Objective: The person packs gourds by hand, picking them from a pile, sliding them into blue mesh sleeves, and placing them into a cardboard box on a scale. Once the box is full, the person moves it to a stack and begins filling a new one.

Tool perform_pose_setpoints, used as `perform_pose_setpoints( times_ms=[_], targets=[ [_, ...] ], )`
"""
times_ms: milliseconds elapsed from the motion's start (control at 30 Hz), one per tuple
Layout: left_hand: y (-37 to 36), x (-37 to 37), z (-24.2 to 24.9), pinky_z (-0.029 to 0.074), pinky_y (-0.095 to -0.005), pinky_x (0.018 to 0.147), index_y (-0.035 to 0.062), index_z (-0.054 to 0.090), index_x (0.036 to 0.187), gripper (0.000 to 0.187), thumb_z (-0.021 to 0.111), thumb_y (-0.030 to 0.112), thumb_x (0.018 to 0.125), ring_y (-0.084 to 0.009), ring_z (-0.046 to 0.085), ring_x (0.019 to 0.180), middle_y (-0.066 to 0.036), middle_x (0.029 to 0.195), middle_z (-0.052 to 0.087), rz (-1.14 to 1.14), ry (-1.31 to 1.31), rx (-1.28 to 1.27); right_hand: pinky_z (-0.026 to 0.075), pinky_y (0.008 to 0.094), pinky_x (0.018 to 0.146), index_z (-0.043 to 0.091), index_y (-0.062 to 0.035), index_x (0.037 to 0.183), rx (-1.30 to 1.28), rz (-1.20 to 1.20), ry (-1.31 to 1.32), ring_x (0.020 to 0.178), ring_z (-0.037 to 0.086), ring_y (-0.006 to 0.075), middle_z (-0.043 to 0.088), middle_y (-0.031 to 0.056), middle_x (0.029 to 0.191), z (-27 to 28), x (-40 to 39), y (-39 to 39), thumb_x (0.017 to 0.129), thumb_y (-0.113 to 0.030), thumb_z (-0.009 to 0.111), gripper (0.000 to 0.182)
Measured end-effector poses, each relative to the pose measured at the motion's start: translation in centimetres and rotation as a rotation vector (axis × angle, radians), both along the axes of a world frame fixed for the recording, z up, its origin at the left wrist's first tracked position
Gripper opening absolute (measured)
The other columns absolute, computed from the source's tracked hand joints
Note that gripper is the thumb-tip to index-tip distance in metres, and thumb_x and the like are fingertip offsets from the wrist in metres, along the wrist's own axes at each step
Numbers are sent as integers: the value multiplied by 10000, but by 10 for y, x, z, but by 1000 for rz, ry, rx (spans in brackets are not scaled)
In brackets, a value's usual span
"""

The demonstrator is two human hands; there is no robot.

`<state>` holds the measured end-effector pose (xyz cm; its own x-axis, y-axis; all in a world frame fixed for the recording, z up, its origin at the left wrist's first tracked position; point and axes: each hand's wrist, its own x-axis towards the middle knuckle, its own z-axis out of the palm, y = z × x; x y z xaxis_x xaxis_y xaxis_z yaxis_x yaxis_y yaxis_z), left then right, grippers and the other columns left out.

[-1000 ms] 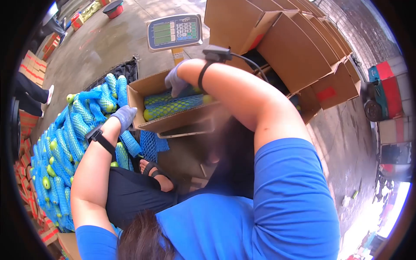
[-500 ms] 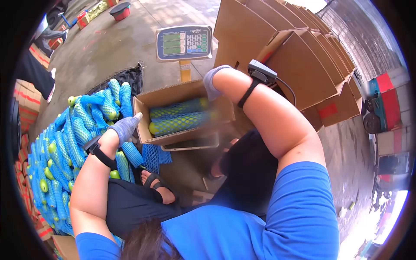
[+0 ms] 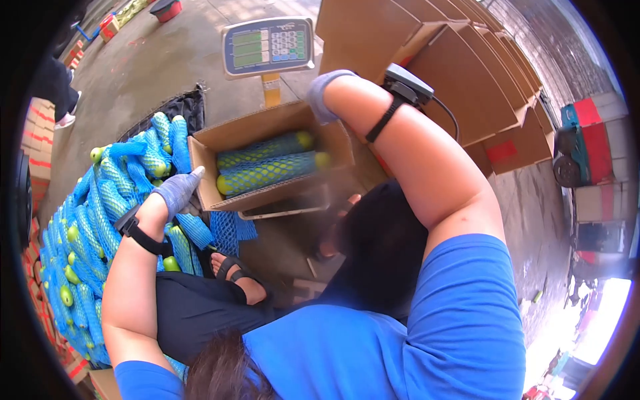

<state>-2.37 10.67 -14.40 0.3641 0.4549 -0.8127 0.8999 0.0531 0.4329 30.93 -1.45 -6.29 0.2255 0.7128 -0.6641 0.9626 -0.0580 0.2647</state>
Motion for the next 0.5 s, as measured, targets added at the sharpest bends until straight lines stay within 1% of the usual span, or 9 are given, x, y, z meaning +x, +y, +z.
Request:
perform_pose_setpoints(
  times_ms=[67,133,167,200,267,333,400,467,500],
  targets=[
    [0,-1,-9,556,-392,604,-83,649,1017,725,405,598,982,-346,711,687,-227,837,708,-52,-13,9,546,457,836,726,-53,1121,-78,29,-29,996,691,300,713,130,1121,-1,-2,2,836,-372,672,431],
    [-6,-4,-17,539,-377,571,-59,655,1009,670,406,564,990,-329,699,645,-214,809,709,9,-67,23,541,445,825,732,-43,1086,-45,-70,-38,952,690,304,719,137,1056,22,-8,-1,850,-395,646,432],
    [-4,-8,-21,539,-366,561,-40,653,993,614,406,522,999,-311,683,611,-206,800,709,-68,-36,70,536,434,814,737,-34,1052,-10,-151,-41,909,690,308,725,143,990,30,-9,-6,865,-418,620,443],
    [-3,-9,-22,547,-358,568,-28,646,987,569,404,487,1007,-290,676,605,-187,790,701,-75,-34,39,537,416,827,720,-32,1101,-49,-284,-25,909,688,290,726,134,1011,34,-5,-10,888,-582,577,607],
    [-7,-16,-43,559,-368,589,-20,633,1024,529,406,458,1011,-272,684,643,-164,795,688,135,-111,50,534,413,849,703,-22,1136,-113,-309,98,935,690,286,725,140,1026,44,-1,-26,870,-677,565,720],
    [-12,-18,-49,569,-397,595,3,594,1125,458,431,415,1009,-263,686,749,-159,951,673,278,-168,-7,533,407,863,696,4,1134,-314,-662,334,950,692,294,721,167,1020,8,18,-36,869,-697,558,762],
    [0,-32,-75,560,-523,794,57,495,1311,471,527,366,957,-354,648,1020,-187,1203,609,415,-273,-251,536,399,846,693,20,1125,-416,-687,375,975,693,282,715,189,1011,-35,26,-33,894,-627,577,696],
    [13,-41,-105,557,-527,808,39,492,1303,460,541,324,946,-361,645,1020,-193,1197,602,409,-352,-213,543,410,821,688,-4,1163,-285,-583,537,896,716,283,724,174,1048,-59,20,-32,940,-364,561,441],
    [15,-44,-118,555,-531,821,21,488,1296,451,554,281,934,-368,642,1020,-199,1191,594,420,-436,-182,542,416,793,700,-18,1127,-292,-420,462,866,714,271,729,151,1025,-49,7,-33,950,-301,510,383]
  ],
)
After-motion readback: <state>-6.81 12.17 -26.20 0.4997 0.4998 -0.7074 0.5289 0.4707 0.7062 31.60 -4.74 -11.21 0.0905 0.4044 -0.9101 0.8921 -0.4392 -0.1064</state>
